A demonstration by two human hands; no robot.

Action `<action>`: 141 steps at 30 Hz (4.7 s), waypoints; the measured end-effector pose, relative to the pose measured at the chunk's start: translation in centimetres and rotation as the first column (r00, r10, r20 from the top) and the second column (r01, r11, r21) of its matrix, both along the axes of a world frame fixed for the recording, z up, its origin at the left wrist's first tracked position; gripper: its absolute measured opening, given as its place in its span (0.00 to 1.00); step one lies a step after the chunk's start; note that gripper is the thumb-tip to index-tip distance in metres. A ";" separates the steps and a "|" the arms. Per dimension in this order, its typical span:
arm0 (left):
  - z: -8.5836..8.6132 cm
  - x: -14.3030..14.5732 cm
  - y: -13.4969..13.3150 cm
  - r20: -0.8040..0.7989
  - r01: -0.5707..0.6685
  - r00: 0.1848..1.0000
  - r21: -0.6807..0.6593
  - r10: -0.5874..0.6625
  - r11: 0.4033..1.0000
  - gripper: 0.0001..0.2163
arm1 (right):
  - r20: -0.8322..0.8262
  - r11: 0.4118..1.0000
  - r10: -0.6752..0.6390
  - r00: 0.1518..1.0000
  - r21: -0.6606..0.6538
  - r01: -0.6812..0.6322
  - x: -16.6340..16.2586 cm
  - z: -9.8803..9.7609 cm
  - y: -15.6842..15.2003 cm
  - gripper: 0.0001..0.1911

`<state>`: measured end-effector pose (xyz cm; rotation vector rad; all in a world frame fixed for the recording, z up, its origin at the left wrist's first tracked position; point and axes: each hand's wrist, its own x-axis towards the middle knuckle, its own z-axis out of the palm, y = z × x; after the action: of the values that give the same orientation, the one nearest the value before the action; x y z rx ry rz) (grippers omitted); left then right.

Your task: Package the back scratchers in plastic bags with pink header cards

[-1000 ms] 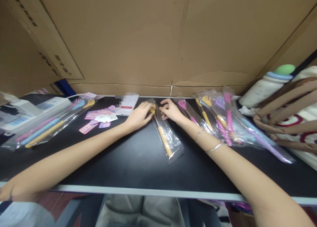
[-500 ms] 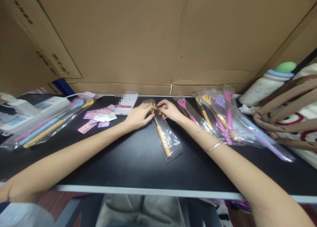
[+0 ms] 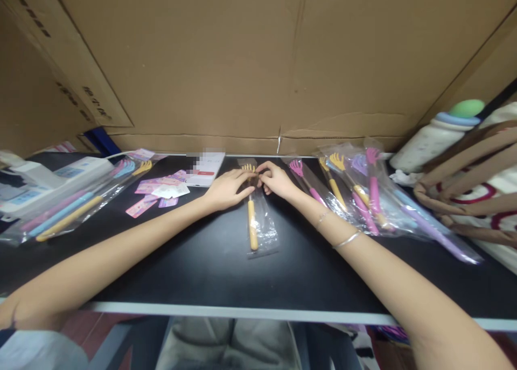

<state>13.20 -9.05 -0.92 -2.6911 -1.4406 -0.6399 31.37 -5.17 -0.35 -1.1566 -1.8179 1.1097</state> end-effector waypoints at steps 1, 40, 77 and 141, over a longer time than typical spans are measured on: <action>0.0 0.0 0.0 -0.003 -0.001 1.000 -0.006 0.001 1.000 0.19 | -0.003 1.000 0.009 1.000 -0.002 -0.009 0.0 0.0 0.0 0.09; -0.6 -0.3 0.6 -0.075 -0.021 0.997 -0.046 0.017 0.999 0.19 | 0.097 0.979 0.189 0.977 0.052 -0.195 0.2 0.0 0.4 0.11; -0.2 -0.2 -0.1 0.027 -0.162 0.986 0.032 0.162 0.986 0.17 | 0.633 0.827 -0.288 0.718 0.543 -0.147 0.7 -1.1 0.0 0.21; -0.2 0.0 -0.2 -0.006 -0.217 0.976 0.013 0.217 0.976 0.19 | 0.664 0.835 -0.314 0.679 0.534 -0.135 0.2 -0.8 -0.7 0.18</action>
<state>13.22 -9.29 -1.14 -2.4741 -1.6908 -0.6197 31.62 -5.88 -1.13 -1.4064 -2.4079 -0.0585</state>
